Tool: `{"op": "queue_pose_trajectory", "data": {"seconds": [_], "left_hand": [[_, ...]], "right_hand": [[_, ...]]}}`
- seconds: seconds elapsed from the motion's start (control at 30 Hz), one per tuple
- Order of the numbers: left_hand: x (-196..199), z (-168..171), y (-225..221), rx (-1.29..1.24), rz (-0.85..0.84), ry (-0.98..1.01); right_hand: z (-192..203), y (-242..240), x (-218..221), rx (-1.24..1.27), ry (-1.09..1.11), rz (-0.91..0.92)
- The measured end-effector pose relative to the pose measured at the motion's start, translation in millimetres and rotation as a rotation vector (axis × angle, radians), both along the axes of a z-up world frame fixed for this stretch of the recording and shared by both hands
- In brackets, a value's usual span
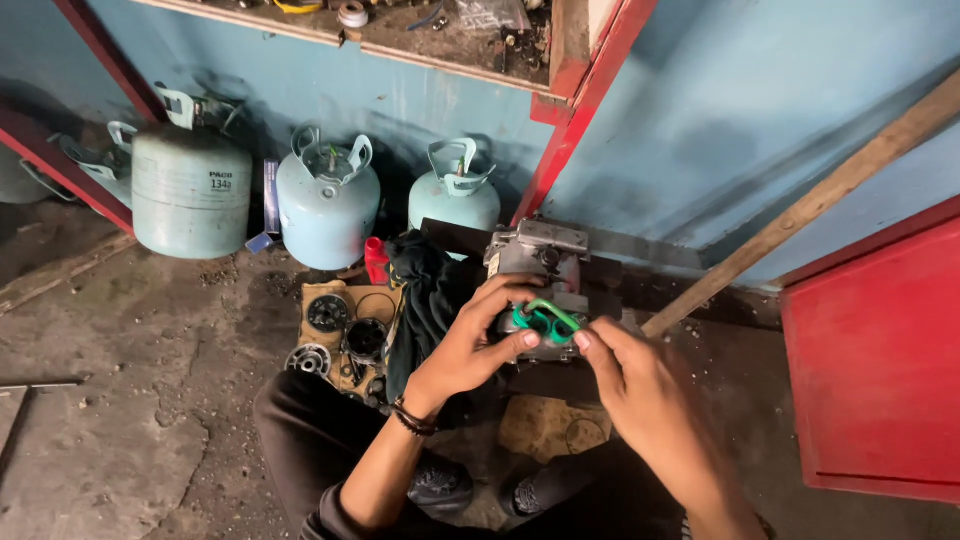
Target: Disassembling and inspecting a mechanical compressor unit using a screwdriver
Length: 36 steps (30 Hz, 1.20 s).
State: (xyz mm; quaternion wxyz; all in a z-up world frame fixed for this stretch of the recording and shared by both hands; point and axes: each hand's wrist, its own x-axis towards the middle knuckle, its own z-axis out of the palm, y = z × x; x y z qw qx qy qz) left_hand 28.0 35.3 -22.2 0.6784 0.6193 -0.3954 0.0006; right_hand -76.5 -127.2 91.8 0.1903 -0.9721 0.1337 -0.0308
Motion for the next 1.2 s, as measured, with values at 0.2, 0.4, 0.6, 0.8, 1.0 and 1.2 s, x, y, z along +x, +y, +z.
{"op": "queue_pose_trajectory", "data": {"seconds": [0.2,0.4,0.6,0.8,1.0,1.2], "left_hand": [[2,-14,-2,-0.022,-0.007,0.033],[2,-11,0,-0.104,-0.066,0.125],[5,-10,-7,-0.212,-0.007,0.049],[-12,-5,-20,-0.077,0.256,-0.035],[-14,-14,-46,-0.022,0.603,-0.113],[-9,-19,-47,-0.081,0.608,-0.12]], "right_hand": [[0,0,0,-0.038,-0.028,0.105],[-1,-13,10,-0.108,-0.02,0.109],[16,-23,28,-0.026,0.162,0.127],[34,-27,31,-0.06,0.133,0.299],[1,-50,46,-0.208,-0.028,0.481],[-13,-75,84,-0.193,-0.155,0.73]]}}
